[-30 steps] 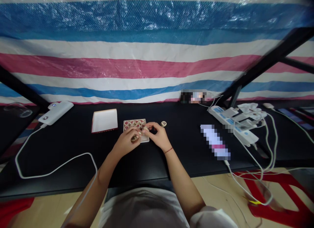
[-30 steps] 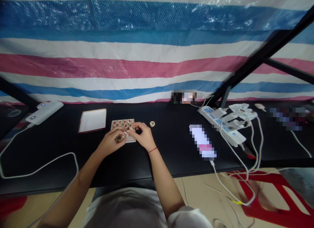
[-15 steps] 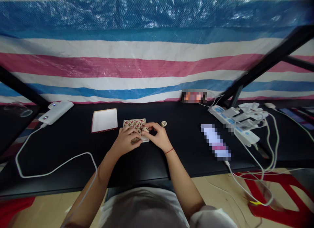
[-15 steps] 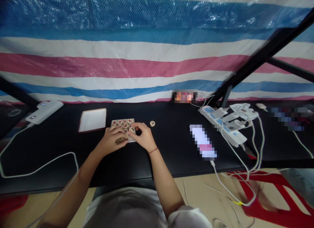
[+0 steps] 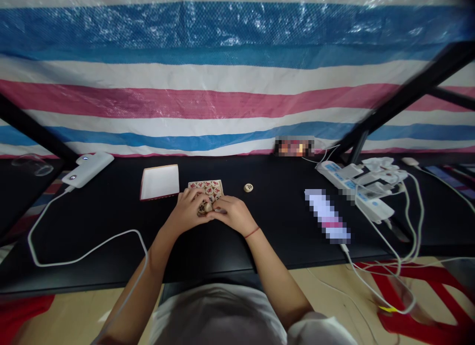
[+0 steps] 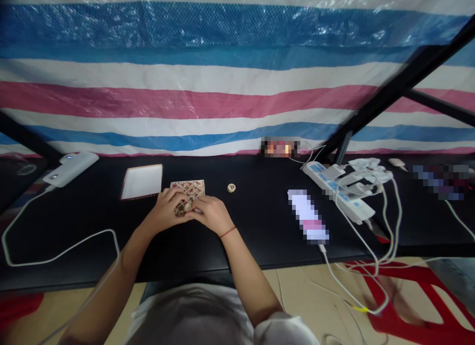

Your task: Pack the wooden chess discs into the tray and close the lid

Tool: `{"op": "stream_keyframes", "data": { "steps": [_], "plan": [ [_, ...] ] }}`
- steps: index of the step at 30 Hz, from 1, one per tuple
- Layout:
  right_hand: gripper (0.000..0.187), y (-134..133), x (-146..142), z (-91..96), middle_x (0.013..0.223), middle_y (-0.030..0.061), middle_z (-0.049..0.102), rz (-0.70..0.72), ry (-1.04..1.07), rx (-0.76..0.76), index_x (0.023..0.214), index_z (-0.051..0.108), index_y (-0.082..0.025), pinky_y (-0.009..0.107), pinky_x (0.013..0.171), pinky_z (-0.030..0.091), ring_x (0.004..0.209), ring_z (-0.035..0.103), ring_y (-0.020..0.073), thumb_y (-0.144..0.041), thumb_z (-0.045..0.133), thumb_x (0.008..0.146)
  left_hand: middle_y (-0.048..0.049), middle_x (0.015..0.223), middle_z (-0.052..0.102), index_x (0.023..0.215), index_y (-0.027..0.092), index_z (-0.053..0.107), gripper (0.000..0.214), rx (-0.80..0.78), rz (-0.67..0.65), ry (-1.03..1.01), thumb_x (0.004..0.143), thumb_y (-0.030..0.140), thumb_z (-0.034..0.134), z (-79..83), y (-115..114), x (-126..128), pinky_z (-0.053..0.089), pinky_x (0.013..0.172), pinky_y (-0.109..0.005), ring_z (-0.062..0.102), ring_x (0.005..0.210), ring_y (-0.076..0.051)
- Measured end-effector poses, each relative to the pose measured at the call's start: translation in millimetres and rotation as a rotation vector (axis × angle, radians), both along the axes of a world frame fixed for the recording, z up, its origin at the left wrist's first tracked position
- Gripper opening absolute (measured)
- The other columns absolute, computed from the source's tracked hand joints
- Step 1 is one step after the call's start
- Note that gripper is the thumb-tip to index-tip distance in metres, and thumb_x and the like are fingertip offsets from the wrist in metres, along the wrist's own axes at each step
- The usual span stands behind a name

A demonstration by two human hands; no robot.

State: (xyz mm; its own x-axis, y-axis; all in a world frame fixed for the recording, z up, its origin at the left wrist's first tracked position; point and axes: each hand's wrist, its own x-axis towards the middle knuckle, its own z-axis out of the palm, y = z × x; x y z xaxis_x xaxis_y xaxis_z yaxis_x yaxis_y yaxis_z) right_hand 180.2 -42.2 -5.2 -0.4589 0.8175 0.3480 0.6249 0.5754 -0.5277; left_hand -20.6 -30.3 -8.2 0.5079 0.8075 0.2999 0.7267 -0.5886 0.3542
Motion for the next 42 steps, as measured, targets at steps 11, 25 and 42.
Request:
{"op": "stream_keyframes", "data": {
  "steps": [11,25,42],
  "plan": [
    [0.008,-4.7,-2.1,5.9,0.078,-0.001,0.067,-0.051,0.037,-0.044,0.089,0.061,-0.022,0.025,0.074,0.041,0.073,0.063,0.0143,-0.025,0.063,0.082,-0.0035,0.097,0.067,0.092,0.024,0.063,0.019,0.004,-0.034,0.046,0.078,0.035,0.068,1.4,-0.5,2.7,0.033,0.082,-0.038,0.052,0.099,-0.025],
    [0.016,-5.0,1.4,8.5,0.07,-0.0008,0.062,-0.052,0.067,-0.09,0.09,0.06,-0.02,0.024,0.068,0.041,0.07,0.053,0.0154,-0.012,0.058,0.077,0.0,0.091,0.07,0.089,0.025,0.063,0.01,-0.03,-0.062,-0.012,0.082,0.032,0.063,6.8,-3.7,7.4,0.032,0.085,-0.037,0.053,0.099,-0.021],
    [0.011,-5.3,-0.1,4.4,0.072,-0.001,0.063,0.013,0.095,-0.152,0.083,0.064,-0.02,0.023,0.069,0.042,0.068,0.056,0.0126,-0.013,0.056,0.079,-0.0002,0.093,0.068,0.088,0.024,0.066,0.01,-0.078,-0.083,-0.032,0.083,0.032,0.063,2.1,-0.2,3.1,0.035,0.084,-0.033,0.058,0.094,-0.018]
  ]
}}
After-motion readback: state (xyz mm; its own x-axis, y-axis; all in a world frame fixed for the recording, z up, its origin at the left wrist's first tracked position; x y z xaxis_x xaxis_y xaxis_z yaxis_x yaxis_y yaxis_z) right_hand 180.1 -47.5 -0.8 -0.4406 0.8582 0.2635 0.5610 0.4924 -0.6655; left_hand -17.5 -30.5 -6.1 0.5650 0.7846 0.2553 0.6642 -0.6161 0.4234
